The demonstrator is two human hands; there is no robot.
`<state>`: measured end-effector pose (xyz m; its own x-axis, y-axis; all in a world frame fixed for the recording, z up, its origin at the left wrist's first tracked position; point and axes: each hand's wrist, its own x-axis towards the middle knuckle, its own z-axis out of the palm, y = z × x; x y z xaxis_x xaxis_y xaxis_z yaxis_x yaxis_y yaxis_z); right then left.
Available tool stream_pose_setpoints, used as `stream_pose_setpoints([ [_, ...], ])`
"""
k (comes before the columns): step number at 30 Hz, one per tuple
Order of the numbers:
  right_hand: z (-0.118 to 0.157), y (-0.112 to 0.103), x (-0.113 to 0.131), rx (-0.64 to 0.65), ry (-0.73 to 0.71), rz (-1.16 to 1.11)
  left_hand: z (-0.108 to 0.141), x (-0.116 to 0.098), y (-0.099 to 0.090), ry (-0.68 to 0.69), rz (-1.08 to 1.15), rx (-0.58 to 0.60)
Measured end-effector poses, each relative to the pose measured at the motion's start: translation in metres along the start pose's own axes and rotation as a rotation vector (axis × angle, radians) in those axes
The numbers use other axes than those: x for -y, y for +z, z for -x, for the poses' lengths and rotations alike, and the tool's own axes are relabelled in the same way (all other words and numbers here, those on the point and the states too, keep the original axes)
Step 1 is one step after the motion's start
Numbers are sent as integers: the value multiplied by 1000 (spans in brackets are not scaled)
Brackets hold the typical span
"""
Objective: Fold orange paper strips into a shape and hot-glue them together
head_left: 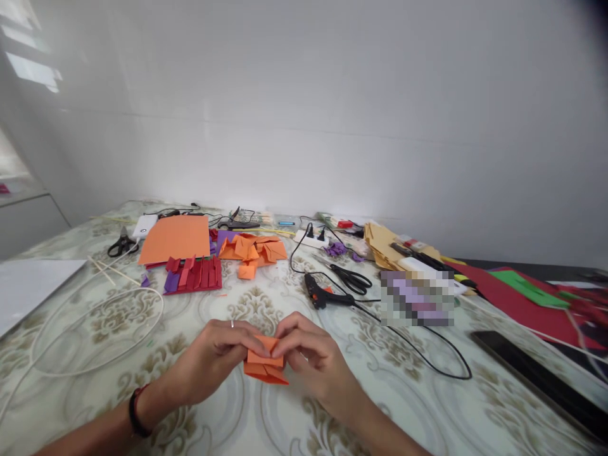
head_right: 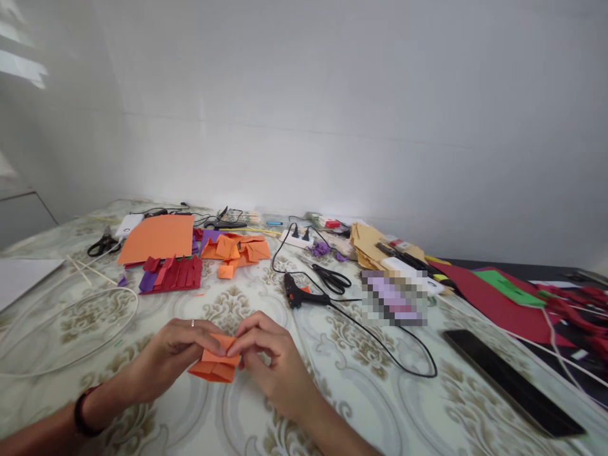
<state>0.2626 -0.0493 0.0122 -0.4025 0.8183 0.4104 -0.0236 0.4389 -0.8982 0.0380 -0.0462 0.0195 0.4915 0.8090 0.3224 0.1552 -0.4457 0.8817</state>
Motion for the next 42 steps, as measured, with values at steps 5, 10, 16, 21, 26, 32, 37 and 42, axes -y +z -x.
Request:
stream_pose_setpoints([
  [5, -1, -3, 1, 8, -87, 171, 0, -2, -1, -41, 23, -25],
  [10, -6, -3, -2, -10, -142, 268, 2, -7, -2, -72, 77, 8],
  [16, -9, -4, -9, -35, -238, 361, 0, 10, 7, -116, 194, 8],
  [21, -10, -5, -13, -19, -264, 354, -5, 34, 14, -206, 254, -117],
  [26, -9, -4, -16, -8, -278, 343, -10, 40, 14, -267, 311, -82],
  [32, -9, -1, -17, 31, -260, 314, -12, 34, 13, -291, 179, -106],
  [37, -8, -3, -19, 31, -258, 291, -11, 30, 7, -246, 139, -142],
  [42, -1, -2, -21, 20, -80, 312, -7, 25, 7, -334, 233, -5],
])
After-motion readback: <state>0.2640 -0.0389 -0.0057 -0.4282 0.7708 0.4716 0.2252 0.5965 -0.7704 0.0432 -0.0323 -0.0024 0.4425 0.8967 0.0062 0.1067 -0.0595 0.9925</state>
